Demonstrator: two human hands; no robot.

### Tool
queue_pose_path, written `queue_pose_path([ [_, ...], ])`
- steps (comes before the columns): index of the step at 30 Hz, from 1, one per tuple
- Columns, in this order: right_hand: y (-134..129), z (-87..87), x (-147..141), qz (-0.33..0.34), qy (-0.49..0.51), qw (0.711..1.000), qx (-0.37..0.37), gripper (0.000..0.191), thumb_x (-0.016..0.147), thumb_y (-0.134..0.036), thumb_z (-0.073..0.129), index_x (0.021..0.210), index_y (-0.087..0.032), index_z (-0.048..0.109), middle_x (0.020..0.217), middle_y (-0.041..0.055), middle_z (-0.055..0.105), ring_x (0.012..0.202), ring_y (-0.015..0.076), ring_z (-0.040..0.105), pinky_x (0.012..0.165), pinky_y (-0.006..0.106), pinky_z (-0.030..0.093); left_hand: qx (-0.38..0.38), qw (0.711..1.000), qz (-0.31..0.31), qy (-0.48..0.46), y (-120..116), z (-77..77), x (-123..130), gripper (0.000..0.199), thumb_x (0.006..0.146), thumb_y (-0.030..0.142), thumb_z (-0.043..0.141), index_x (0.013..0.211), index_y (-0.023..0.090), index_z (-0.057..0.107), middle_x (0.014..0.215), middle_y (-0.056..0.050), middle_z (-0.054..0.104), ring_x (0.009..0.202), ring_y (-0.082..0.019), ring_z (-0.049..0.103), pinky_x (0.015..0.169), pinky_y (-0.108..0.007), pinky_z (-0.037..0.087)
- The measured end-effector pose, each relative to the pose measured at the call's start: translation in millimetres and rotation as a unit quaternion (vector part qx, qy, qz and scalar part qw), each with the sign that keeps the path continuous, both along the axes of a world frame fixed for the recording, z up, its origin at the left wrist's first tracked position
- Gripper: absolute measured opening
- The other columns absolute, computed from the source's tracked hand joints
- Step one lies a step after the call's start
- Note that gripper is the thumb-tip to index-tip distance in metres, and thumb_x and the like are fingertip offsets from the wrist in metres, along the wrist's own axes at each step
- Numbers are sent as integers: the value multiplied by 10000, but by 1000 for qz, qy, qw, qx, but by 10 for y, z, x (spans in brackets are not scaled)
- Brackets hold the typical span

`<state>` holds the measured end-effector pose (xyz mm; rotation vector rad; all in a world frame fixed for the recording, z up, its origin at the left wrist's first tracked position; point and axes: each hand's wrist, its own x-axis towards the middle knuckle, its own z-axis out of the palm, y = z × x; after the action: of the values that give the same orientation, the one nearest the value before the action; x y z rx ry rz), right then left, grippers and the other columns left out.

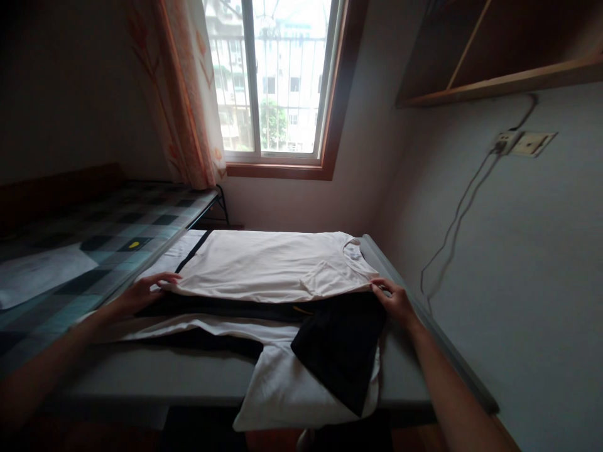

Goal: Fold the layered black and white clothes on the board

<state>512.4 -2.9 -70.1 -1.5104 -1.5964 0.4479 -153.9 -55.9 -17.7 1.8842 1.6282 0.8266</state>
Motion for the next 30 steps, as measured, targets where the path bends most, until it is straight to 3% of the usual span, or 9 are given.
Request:
queue_pose_path([
  [3,4,-11,-9,-6,12,1000,-2,359,705,-509,626,851,-197,725,906,93,765,850,284,717,793,402,565,3,999,36,-11,2,15,17,457,659,550,662,941,201,747,973,-74,747,922,-270,662,811,-305,524],
  [9,-2,-8,-19,-15,27,1000,0,366,677,-524,643,835,-203,722,878,89,767,832,283,721,754,387,572,5,995,92,-27,45,3,72,544,633,722,630,654,180,673,639,-27,648,636,-185,578,565,-238,452],
  [13,-14,-8,-17,-21,20,1000,5,370,678,-538,653,823,-207,730,841,80,766,808,275,716,734,378,567,-16,994,97,-55,44,27,107,589,552,749,696,719,184,710,726,-43,696,719,-219,626,611,-252,482],
  [18,-41,51,44,-49,25,997,59,406,696,-606,664,807,-221,728,838,72,762,781,253,705,742,371,566,48,986,119,-106,14,105,77,597,606,740,682,842,192,702,944,-71,734,883,-239,640,743,-270,503],
  [23,-133,184,84,-51,20,995,89,494,700,-694,657,816,-218,717,830,75,754,787,257,705,767,396,577,55,980,152,-119,-17,194,-5,602,562,714,716,798,166,639,700,-14,645,654,-159,547,583,-232,427],
  [30,-345,383,82,-7,-38,998,48,538,729,-734,613,832,-220,734,830,91,759,815,281,712,825,417,572,47,984,140,-95,-108,222,-202,579,534,710,731,754,178,668,682,-9,638,678,-179,565,622,-243,460],
])
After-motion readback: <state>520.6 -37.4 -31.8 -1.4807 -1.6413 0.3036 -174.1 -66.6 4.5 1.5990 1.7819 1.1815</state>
